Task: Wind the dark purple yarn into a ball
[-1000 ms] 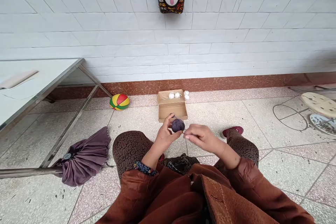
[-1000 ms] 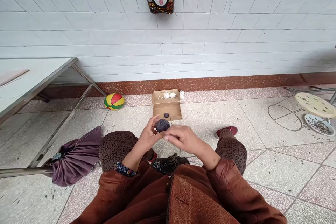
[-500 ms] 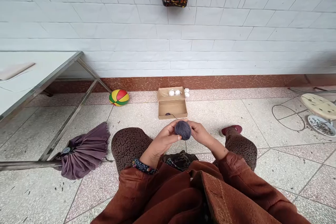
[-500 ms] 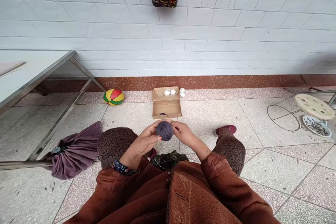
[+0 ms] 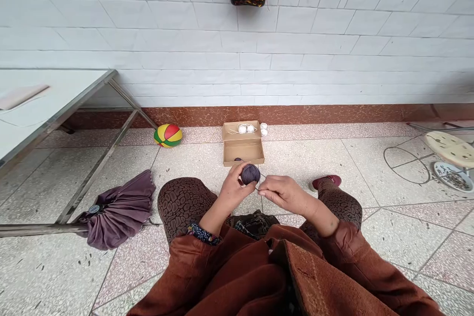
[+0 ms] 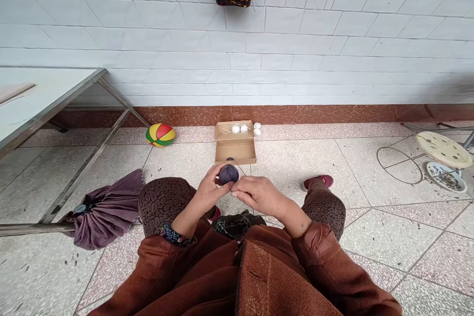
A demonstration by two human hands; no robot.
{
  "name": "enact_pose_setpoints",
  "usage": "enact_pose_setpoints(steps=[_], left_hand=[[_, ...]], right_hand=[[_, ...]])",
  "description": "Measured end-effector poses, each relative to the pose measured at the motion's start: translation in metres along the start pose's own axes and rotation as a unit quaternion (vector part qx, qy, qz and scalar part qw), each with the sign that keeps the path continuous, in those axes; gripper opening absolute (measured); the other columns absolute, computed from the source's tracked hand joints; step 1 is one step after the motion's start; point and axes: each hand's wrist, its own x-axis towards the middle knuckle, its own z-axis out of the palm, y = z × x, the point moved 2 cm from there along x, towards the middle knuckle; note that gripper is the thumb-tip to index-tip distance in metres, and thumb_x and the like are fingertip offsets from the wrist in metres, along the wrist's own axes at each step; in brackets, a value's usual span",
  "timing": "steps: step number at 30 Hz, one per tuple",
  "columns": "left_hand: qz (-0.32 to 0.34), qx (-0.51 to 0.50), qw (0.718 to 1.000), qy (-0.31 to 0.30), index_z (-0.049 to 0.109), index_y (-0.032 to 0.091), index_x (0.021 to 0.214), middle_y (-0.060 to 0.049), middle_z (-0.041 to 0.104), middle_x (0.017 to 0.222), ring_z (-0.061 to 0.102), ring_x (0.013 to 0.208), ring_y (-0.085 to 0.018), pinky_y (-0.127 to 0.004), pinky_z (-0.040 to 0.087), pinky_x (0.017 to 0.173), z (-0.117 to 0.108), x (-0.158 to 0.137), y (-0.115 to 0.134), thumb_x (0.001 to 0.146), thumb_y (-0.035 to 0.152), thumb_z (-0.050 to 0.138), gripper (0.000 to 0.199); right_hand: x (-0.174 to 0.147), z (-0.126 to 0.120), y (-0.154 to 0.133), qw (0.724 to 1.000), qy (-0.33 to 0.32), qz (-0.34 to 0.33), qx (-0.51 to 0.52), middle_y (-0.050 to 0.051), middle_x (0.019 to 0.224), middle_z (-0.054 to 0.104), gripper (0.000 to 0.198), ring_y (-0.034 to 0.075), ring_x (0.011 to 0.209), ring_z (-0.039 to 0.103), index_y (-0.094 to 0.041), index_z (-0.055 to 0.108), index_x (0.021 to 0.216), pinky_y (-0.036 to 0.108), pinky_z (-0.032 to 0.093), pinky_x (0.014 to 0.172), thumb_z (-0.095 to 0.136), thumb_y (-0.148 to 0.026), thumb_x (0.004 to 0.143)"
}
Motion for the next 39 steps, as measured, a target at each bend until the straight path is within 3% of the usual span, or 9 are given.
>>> enact_pose_setpoints(steps=[3,7,10,13,20,24,30,36,39], left_hand=[[0.025,-0.009,0.997,-0.069,0.06,0.024,0.131,-0.01,0.057,0.122,0.054,0.116,-0.029,-0.043,0.041,0.102,0.01,-0.005,0.003,0.072,0.021,0.072,0.06],[-0.016,-0.161,0.976,-0.144,0.052,0.029,0.14,-0.008,0.055,0.131,0.054,0.112,-0.027,-0.04,0.047,0.093,0.021,-0.014,0.002,0.078,0.024,0.067,0.064],[-0.08,-0.276,0.946,-0.148,0.044,0.031,0.146,-0.008,0.056,0.129,0.058,0.101,-0.023,-0.033,0.047,0.077,0.025,-0.018,0.003,0.081,0.023,0.061,0.068],[-0.106,-0.344,0.922,-0.146,0.04,0.03,0.148,-0.008,0.061,0.117,0.062,0.094,-0.021,-0.03,0.044,0.073,0.024,-0.018,0.006,0.079,0.022,0.06,0.072],[-0.123,-0.423,0.891,-0.11,0.052,0.023,0.132,-0.008,0.06,0.115,0.06,0.09,-0.019,-0.03,0.044,0.069,0.027,-0.012,0.005,0.081,0.034,0.061,0.053],[-0.129,-0.417,0.897,-0.071,0.055,0.023,0.124,-0.007,0.058,0.123,0.058,0.096,-0.018,-0.03,0.047,0.076,0.029,-0.01,0.003,0.081,0.033,0.066,0.046],[-0.112,-0.418,0.9,-0.048,0.055,0.021,0.121,-0.01,0.061,0.123,0.062,0.102,-0.021,-0.037,0.051,0.087,0.022,-0.008,0.007,0.077,0.035,0.076,0.051],[-0.092,-0.278,0.955,0.036,0.056,0.021,0.118,-0.007,0.063,0.116,0.06,0.096,-0.018,-0.027,0.047,0.073,0.009,-0.003,-0.005,0.075,0.036,0.076,0.049],[-0.054,-0.199,0.976,0.065,0.052,0.022,0.123,-0.008,0.062,0.119,0.059,0.101,-0.019,-0.03,0.047,0.081,0.008,-0.002,-0.009,0.076,0.033,0.074,0.053]], right_hand=[[0.016,-0.012,0.013,0.999,0.046,0.009,-0.006,0.005,0.084,0.065,0.028,0.017,0.077,0.061,-0.02,0.066,0.093,0.029,0.049,0.072,0.046,-0.038,0.104],[0.022,-0.007,0.045,0.992,0.116,0.053,0.022,0.004,0.081,0.064,0.029,0.017,0.077,0.06,-0.02,0.065,0.087,0.028,0.048,0.073,0.051,-0.041,0.101],[0.013,0.011,0.063,0.978,0.164,0.122,0.046,0.002,0.075,0.06,0.029,0.015,0.071,0.057,-0.02,0.06,0.082,0.026,0.046,0.068,0.05,-0.04,0.101],[0.002,0.031,0.07,0.97,0.153,0.176,0.06,0.0,0.073,0.058,0.027,0.014,0.068,0.055,-0.02,0.057,0.082,0.025,0.044,0.066,0.045,-0.036,0.101],[-0.009,0.05,0.07,0.97,0.123,0.192,0.088,0.0,0.074,0.059,0.021,0.014,0.069,0.054,-0.02,0.056,0.083,0.024,0.043,0.067,0.044,-0.029,0.098],[-0.01,0.052,0.071,0.973,0.118,0.177,0.092,0.001,0.076,0.06,0.02,0.015,0.071,0.055,-0.019,0.057,0.085,0.025,0.045,0.069,0.044,-0.027,0.098],[-0.016,0.058,0.07,0.982,0.093,0.157,0.053,0.003,0.08,0.063,0.022,0.016,0.075,0.057,-0.019,0.061,0.089,0.028,0.048,0.072,0.045,-0.029,0.101],[-0.027,0.043,0.037,0.997,0.012,0.072,0.036,0.006,0.087,0.067,0.028,0.016,0.081,0.063,-0.019,0.064,0.095,0.028,0.05,0.076,0.043,-0.035,0.104],[-0.021,0.022,0.014,0.999,-0.017,0.023,0.026,0.005,0.085,0.067,0.026,0.016,0.079,0.063,-0.019,0.065,0.096,0.027,0.05,0.073,0.046,-0.035,0.104]])
